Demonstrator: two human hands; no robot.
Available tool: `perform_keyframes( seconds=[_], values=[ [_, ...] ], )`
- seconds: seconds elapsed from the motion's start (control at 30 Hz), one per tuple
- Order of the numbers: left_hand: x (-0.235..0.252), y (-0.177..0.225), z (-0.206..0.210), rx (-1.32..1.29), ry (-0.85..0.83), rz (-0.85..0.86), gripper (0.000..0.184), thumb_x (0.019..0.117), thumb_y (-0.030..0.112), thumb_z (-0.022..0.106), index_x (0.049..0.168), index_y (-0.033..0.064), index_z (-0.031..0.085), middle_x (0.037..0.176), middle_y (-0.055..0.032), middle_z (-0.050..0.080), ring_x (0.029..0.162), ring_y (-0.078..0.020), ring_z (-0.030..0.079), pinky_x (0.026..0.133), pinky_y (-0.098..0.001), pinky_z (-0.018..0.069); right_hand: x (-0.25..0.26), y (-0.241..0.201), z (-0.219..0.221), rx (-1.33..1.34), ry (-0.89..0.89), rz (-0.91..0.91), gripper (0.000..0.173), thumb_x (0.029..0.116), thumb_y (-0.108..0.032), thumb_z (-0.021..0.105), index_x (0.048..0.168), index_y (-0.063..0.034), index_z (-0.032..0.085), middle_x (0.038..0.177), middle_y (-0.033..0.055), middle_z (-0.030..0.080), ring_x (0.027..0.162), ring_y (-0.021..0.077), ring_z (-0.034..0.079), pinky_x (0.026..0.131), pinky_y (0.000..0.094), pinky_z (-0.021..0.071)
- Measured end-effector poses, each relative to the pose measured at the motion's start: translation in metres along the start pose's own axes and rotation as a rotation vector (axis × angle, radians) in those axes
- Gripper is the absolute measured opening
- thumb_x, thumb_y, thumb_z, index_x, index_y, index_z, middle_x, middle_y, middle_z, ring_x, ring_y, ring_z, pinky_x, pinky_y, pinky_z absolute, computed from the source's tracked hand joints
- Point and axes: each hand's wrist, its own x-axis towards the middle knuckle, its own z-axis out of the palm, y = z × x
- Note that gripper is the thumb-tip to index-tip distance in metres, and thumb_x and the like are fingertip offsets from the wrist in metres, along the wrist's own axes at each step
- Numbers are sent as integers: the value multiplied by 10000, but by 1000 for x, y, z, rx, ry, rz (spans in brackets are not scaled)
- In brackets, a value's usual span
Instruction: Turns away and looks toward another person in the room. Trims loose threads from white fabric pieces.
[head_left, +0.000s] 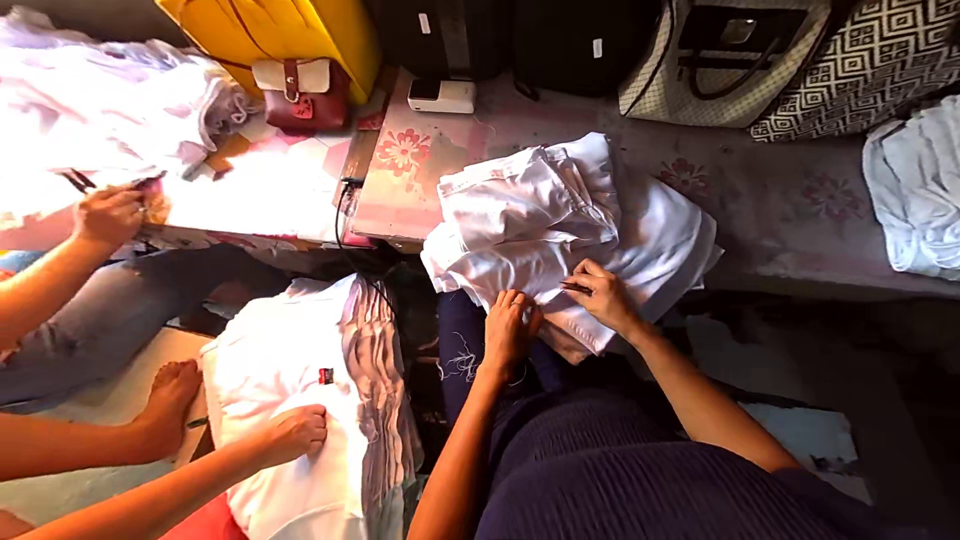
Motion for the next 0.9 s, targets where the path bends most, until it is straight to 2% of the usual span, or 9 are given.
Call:
perform_keyframes(
  seconds=[0.07,0.17,0.3,0.4,0.5,0.67,0.77,0.83,0.9],
  values=[
    [1,6,-7,-56,-3,5,311,953,262,696,1091,-15,730,1072,-183,724,965,-321,713,821,-475,589,-1,-16,-6,-5,-8,-41,159,928,-161,710,983,-34,789,1009,144,706,847,238,691,777,431,583],
    [4,17,-3,-118,175,79,142,938,89,657,936,-19,749,862,-150,712,758,-220,708,702,-340,597,-2,-39,1,-143,109,-117,141,857,-143,740,956,-49,778,1011,155,713,750,267,702,627,452,576],
    [0,38,-13,-278,239,175,77,895,5,680,876,-41,739,803,-138,700,722,-152,685,705,-245,582,-5,-42,19,-269,316,-47,262,768,-43,755,1030,-48,767,1040,181,697,723,307,695,562,473,554],
    [-8,30,-22,-387,164,111,101,878,14,702,928,-69,732,850,-147,729,754,-145,716,736,-263,605,-14,-46,26,-212,403,-75,317,729,70,698,1026,-19,768,1018,197,680,753,294,687,582,430,557],
    [-8,26,-18,-284,57,64,233,909,116,732,1059,-62,714,988,-179,724,830,-238,722,749,-376,606,-18,-58,27,-117,393,-169,196,774,44,725,954,-13,775,982,192,685,764,245,682,622,350,569],
    [6,40,-24,-240,283,169,72,885,-17,704,926,-44,758,895,-154,712,790,-190,706,718,-309,599,-5,-62,20,-232,449,-191,218,797,6,743,1007,-44,774,992,179,665,719,252,658,540,369,521],
    [0,12,-38,-312,358,93,79,863,-26,726,931,-39,764,865,-113,709,770,-106,679,719,-233,582,-18,-49,23,-295,400,-131,275,797,14,749,1058,-66,779,1015,185,656,689,264,648,512,389,517],
    [-14,-23,-31,-308,391,-84,93,861,-27,722,947,-37,756,872,-103,701,772,-97,669,724,-237,573,-37,-42,31,-275,279,-96,281,806,38,723,1055,-75,790,993,180,675,665,269,662,521,413,541],
    [-25,-44,-28,-348,369,-266,128,886,-26,706,1006,-28,752,928,-105,733,798,-89,696,752,-254,589,-51,-33,33,-162,126,32,220,849,3,709,1026,-89,799,991,155,690,735,273,683,619,455,576]
  ],
)
